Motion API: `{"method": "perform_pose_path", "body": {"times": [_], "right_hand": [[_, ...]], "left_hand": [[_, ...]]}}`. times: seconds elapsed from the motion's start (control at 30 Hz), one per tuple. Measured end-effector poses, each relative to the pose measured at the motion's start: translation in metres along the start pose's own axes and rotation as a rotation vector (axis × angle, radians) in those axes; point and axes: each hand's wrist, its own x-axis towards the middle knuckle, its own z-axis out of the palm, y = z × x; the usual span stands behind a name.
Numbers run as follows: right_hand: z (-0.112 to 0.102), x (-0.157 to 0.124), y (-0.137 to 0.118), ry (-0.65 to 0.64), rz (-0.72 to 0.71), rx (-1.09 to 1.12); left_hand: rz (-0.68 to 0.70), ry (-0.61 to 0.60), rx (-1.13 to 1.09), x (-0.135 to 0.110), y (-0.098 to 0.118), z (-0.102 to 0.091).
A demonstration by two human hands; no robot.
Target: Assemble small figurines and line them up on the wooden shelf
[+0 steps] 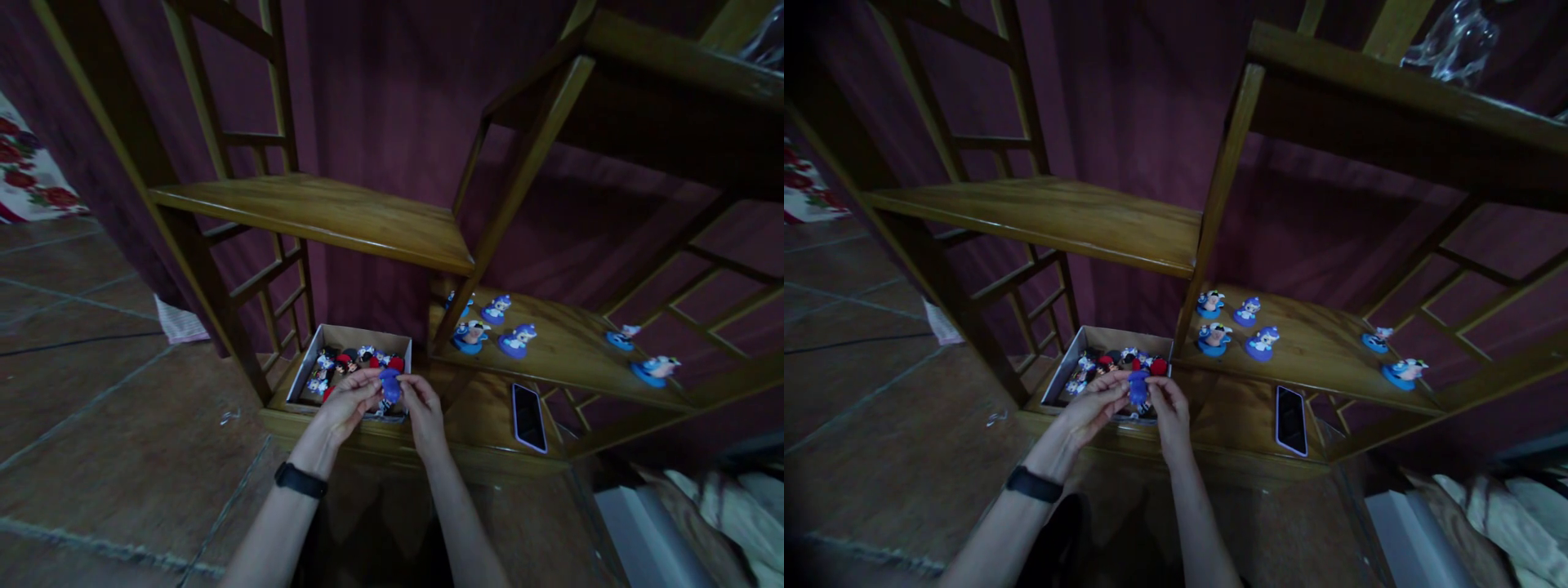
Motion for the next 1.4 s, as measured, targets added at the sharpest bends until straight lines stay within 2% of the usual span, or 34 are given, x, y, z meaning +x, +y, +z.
{"method": "perform_pose_path", "body": {"times": [0.13,0.37,0.53,0.9,1.2,1.4], "right_hand": [[0.000,0.000,0.001,0.006,0.027,0.113],[-0.003,-0.001,-0.003,-0.077,0.138,0.185],[-0.005,0.001,0.001,-0.058,0.115,0.229],[-0.004,0.000,-0.001,-0.044,0.138,0.292],[-0.004,0.001,0.004,-0.039,0.143,0.260],[-0.003,0.000,0.005,-0.020,0.208,0.248]], "left_hand": [[0.026,-0.031,0.066,-0.002,0.003,0.002],[0.038,-0.092,0.200,-0.006,0.003,0.002],[0.042,-0.127,0.243,-0.009,0.004,0.004],[0.103,-0.071,0.327,-0.010,0.002,0.010],[0.104,-0.004,0.250,-0.007,-0.007,0.007],[-0.076,0.074,0.043,0.001,-0.014,0.001]]}}
